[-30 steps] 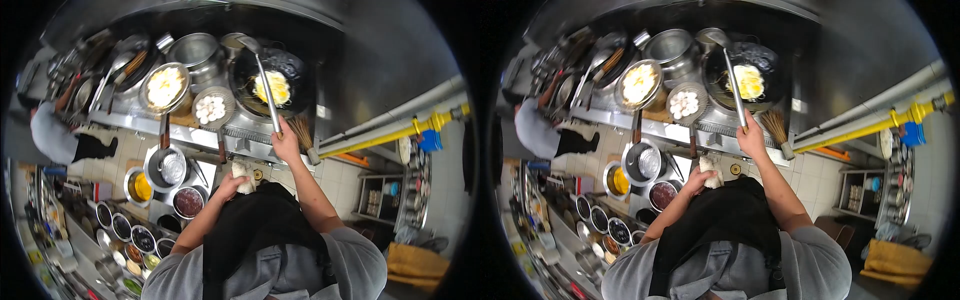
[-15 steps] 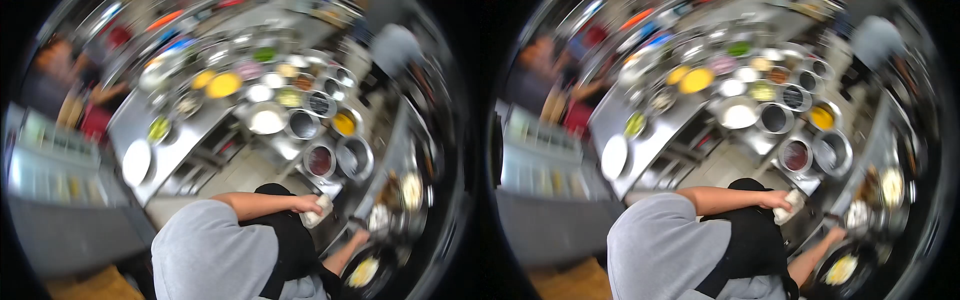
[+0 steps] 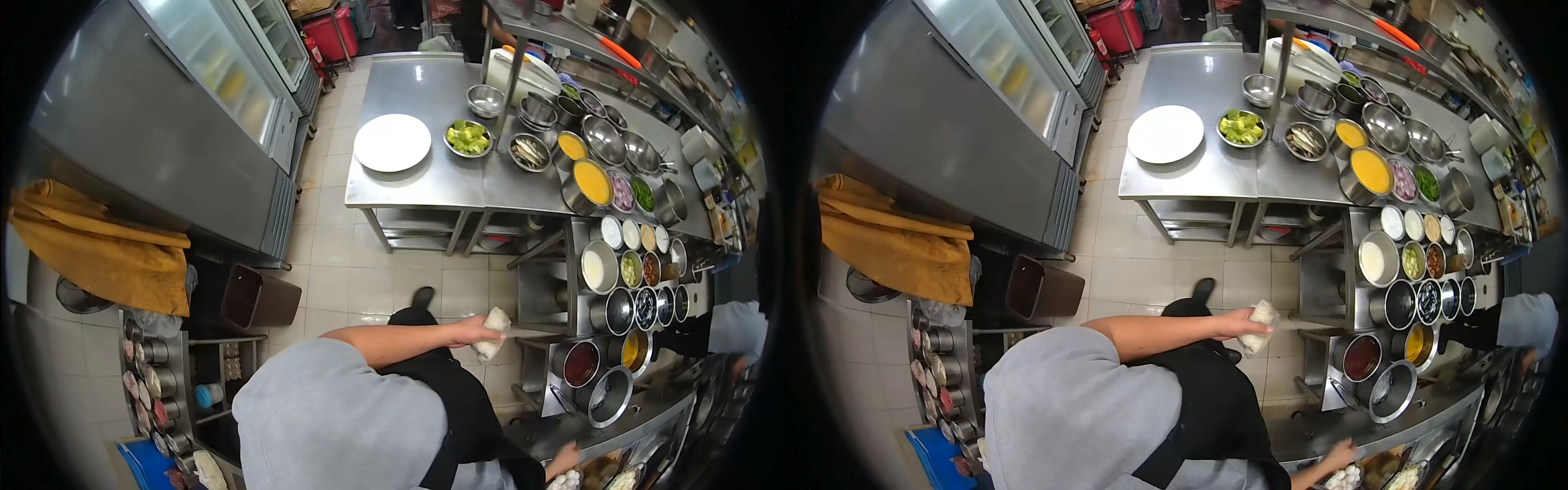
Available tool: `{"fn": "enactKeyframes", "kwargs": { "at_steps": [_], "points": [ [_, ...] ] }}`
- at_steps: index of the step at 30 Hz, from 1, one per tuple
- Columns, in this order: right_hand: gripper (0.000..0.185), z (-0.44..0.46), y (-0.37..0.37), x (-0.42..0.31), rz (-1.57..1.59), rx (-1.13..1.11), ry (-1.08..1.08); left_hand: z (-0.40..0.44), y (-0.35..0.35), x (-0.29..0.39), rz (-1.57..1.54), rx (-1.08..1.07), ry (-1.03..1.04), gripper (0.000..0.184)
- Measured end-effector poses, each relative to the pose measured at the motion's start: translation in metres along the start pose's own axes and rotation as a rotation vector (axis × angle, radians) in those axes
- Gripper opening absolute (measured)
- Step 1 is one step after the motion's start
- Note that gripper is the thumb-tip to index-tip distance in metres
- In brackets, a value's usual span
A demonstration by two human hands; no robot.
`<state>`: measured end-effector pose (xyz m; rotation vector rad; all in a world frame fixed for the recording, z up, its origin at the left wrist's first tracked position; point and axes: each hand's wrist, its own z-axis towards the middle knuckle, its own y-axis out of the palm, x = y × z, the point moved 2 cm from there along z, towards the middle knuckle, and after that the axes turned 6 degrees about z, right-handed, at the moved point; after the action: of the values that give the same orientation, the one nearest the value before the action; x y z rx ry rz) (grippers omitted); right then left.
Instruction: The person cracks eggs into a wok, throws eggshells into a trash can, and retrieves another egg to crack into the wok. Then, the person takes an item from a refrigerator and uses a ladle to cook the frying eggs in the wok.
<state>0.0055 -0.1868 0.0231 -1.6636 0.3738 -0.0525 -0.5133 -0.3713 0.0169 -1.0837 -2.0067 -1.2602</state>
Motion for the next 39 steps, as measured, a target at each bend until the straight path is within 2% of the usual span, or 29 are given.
{"fn": "enactKeyframes", "kwargs": {
  "at_steps": [1, 2, 3, 4, 5, 6, 7, 8, 9, 10, 13, 15, 17, 19, 21, 22, 23, 24, 25, 27, 29, 31, 33, 36, 39],
  "points": [
    [0.042, 0.017, 0.044, -0.008, 0.228, 0.118, -0.409, -0.007, -0.006, 0.005, -0.005, -0.006, 0.007, 0.059],
    [0.039, -0.025, 0.035, -0.083, 0.400, 0.023, -0.572, -0.013, -0.012, 0.007, -0.058, 0.046, 0.018, 0.064],
    [0.038, -0.057, 0.036, -0.147, 0.569, -0.337, -0.421, -0.019, -0.016, 0.008, -0.113, 0.089, 0.024, 0.069],
    [0.037, -0.104, 0.027, -0.215, 0.658, -0.558, -0.568, -0.025, -0.023, 0.013, -0.108, 0.036, 0.044, 0.073],
    [0.039, -0.143, 0.030, -0.266, 0.787, -0.891, -0.379, -0.030, -0.030, 0.014, -0.110, 0.005, 0.040, 0.073],
    [0.043, -0.175, 0.038, -0.306, 0.717, -0.940, -0.452, -0.035, -0.040, 0.017, -0.069, 0.047, 0.079, 0.073],
    [0.048, -0.198, 0.066, -0.332, 0.847, -1.107, -0.534, -0.042, -0.050, 0.019, -0.027, 0.091, 0.121, 0.073],
    [0.050, -0.238, 0.057, -0.372, 0.911, -1.183, -0.549, -0.043, -0.065, 0.009, -0.026, 0.062, 0.117, 0.073],
    [0.050, -0.253, 0.082, -0.395, 0.845, -1.211, -0.703, -0.040, -0.089, -0.005, 0.017, 0.174, 0.095, 0.076],
    [0.049, -0.282, 0.080, -0.422, 0.800, -1.026, -0.768, -0.044, -0.110, -0.011, 0.064, 0.286, 0.071, 0.080],
    [0.049, -0.328, 0.110, -0.483, 0.853, -1.014, -0.644, -0.097, -0.157, 0.034, -0.007, 0.144, 0.101, 0.084],
    [0.048, -0.353, 0.121, -0.522, 1.257, -1.273, -0.363, -0.143, -0.186, 0.070, 0.075, 0.279, 0.116, 0.084],
    [0.047, -0.359, 0.136, -0.562, 1.286, -1.203, -0.327, -0.178, -0.238, 0.081, 0.391, 0.341, 0.162, 0.078],
    [0.045, -0.337, 0.179, -0.603, 1.403, -1.091, -0.254, -0.231, -0.272, 0.106, 0.285, 0.313, 0.164, 0.073],
    [0.039, -0.322, 0.179, -0.651, 1.469, -0.999, -0.338, -0.269, -0.305, 0.112, 0.181, 0.347, 0.169, 0.069],
    [0.039, -0.319, 0.169, -0.674, 1.344, -0.893, -0.336, -0.290, -0.327, 0.105, 0.137, 0.372, 0.161, 0.064],
    [0.041, -0.300, 0.188, -0.695, 1.240, -0.903, -0.355, -0.313, -0.348, 0.098, 0.095, 0.406, 0.154, 0.059],
    [0.053, -0.296, 0.201, -0.713, 1.244, -0.814, -0.452, -0.331, -0.363, 0.094, 0.077, 0.473, 0.167, 0.052],
    [0.080, -0.267, 0.236, -0.728, 0.675, -0.656, -0.570, -0.351, -0.381, 0.088, 0.080, 0.525, 0.169, 0.052],
    [0.091, -0.334, 0.181, -0.759, -0.075, -0.269, -0.466, -0.378, -0.412, 0.086, -0.013, 0.552, 0.158, 0.053],
    [0.084, -0.329, 0.205, -0.770, 0.030, -0.154, -0.704, -0.401, -0.444, 0.104, 0.001, 0.640, 0.169, 0.051],
    [0.073, -0.331, 0.224, -0.778, 0.023, -0.193, -0.782, -0.418, -0.483, 0.126, 0.011, 0.778, 0.233, 0.045],
    [0.065, -0.344, 0.241, -0.780, -0.025, -0.049, -0.756, -0.430, -0.513, 0.172, 0.052, 0.880, 0.275, 0.042],
    [0.063, -0.331, 0.245, -0.788, 0.036, -0.051, -0.799, -0.444, -0.583, 0.254, 0.193, 1.039, 0.456, 0.041],
    [0.063, -0.317, 0.259, -0.795, -0.014, -0.034, -0.748, -0.465, -0.674, 0.357, 0.438, 1.247, 0.661, 0.050]
  ]
}}
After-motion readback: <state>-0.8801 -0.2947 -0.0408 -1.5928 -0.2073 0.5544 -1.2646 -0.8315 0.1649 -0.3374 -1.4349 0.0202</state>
